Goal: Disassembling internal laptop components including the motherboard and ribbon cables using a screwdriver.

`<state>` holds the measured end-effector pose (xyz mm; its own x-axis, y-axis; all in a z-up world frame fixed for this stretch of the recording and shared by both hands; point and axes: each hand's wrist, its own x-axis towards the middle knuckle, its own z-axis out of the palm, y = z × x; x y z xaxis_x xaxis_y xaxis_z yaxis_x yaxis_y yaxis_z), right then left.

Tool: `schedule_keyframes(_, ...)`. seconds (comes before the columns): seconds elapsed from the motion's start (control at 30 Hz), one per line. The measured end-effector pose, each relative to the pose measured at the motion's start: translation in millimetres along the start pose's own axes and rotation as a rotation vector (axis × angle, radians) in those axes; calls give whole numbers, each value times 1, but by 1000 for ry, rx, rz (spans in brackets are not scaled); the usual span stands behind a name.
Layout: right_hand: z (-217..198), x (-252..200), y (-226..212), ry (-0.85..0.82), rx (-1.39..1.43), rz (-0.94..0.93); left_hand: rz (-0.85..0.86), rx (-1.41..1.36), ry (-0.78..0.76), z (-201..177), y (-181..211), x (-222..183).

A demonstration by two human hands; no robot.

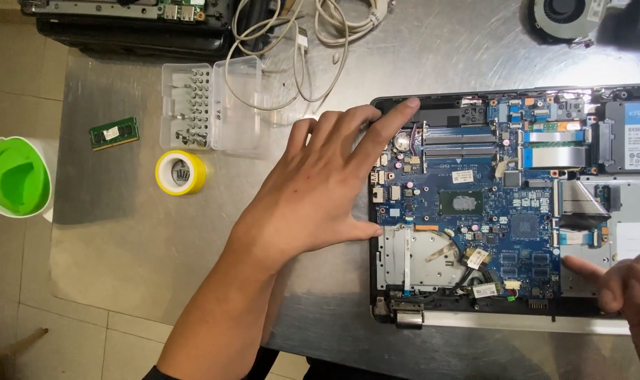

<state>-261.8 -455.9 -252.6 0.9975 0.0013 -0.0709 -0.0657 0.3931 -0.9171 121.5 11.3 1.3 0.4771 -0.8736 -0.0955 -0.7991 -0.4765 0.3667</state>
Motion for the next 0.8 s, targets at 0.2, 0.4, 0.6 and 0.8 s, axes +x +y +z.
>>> schedule_keyframes(0.2,14,21,-12,-252,97,25,33,67,60,2,-4,1)
schedule_keyframes(0.4,130,31,-61,375,-325,89,80,219,96,5,-7,5)
schedule_keyframes(0.6,130,30,-61,344,-316,46,111,187,111,6,-7,10)
schedule_keyframes(0.8,137,34,-63,406,-349,102,134,169,125,3,-6,10)
